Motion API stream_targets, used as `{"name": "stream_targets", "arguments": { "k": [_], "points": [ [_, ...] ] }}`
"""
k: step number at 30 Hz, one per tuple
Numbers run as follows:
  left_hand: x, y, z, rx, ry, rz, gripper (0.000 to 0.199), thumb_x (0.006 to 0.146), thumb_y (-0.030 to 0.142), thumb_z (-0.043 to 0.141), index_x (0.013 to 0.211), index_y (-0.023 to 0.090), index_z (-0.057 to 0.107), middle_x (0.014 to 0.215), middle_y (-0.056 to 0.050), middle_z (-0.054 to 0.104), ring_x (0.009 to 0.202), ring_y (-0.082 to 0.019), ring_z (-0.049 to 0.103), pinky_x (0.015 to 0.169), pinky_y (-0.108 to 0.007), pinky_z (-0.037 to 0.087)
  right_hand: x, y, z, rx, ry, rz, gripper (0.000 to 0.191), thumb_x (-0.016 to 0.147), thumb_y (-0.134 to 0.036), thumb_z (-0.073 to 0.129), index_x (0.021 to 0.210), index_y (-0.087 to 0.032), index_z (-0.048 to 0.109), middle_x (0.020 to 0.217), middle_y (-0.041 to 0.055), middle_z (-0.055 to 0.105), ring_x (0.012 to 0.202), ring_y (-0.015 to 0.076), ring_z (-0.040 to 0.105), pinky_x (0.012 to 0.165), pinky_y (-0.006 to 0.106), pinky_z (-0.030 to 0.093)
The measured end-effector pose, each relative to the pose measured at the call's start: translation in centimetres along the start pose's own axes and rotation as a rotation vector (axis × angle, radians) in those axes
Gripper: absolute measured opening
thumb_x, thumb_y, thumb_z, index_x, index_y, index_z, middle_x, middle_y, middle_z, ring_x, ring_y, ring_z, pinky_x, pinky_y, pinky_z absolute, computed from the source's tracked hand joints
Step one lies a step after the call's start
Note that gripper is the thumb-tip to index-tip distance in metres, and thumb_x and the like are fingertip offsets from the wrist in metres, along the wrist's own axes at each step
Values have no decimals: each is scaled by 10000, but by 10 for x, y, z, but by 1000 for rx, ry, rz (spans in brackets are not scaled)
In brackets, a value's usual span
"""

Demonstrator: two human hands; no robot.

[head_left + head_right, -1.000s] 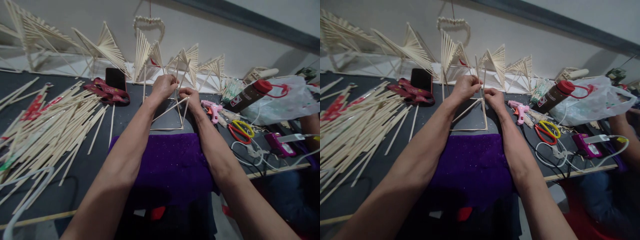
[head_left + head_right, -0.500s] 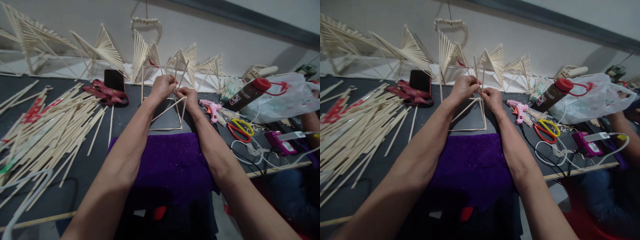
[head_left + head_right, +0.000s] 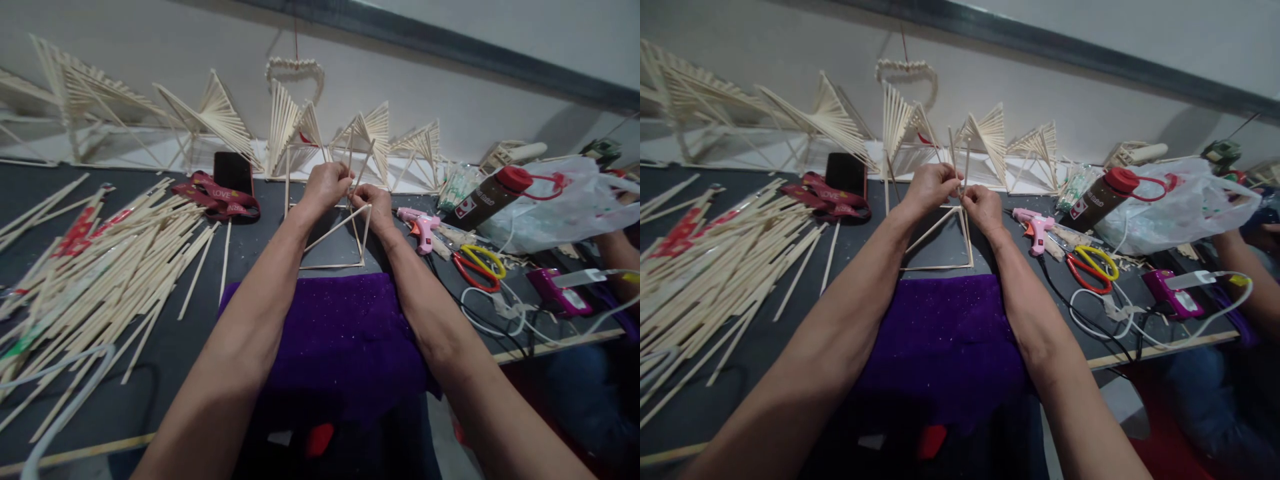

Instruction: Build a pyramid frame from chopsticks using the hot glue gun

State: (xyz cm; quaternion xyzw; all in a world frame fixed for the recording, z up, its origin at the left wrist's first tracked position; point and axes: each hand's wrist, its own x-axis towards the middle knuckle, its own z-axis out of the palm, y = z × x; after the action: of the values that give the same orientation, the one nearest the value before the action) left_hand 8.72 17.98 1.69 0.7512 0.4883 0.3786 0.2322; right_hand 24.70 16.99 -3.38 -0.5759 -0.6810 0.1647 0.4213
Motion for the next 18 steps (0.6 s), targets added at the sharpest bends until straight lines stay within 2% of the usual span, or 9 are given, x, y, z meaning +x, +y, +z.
{"name": "stream_targets", "arguments": {
  "k": [7,12,18],
  "points": [
    [0,3,-4,96,7,21,258,863,155,599,1038,145,788,1011,-96,811,906,-242,735,846,-338,557,-2,-2,1,33,9,-14,162,844,-313,663,721,-211,642,705,-11,609,711,161,532,694,287,394],
    [1,7,-6,72,73,30,258,863,148,616,1070,178,768,954,-45,791,972,-228,731,863,-306,562,-3,-3,2,38,4,-5,123,847,-300,661,755,-218,672,742,-7,658,732,168,576,712,288,425],
    [0,16,-14,-8,132,37,261,888,170,610,1112,188,742,985,-39,784,915,-210,732,799,-289,582,-2,1,3,62,3,-14,100,839,-297,652,787,-214,671,774,-7,684,745,167,608,740,285,455]
  ]
}}
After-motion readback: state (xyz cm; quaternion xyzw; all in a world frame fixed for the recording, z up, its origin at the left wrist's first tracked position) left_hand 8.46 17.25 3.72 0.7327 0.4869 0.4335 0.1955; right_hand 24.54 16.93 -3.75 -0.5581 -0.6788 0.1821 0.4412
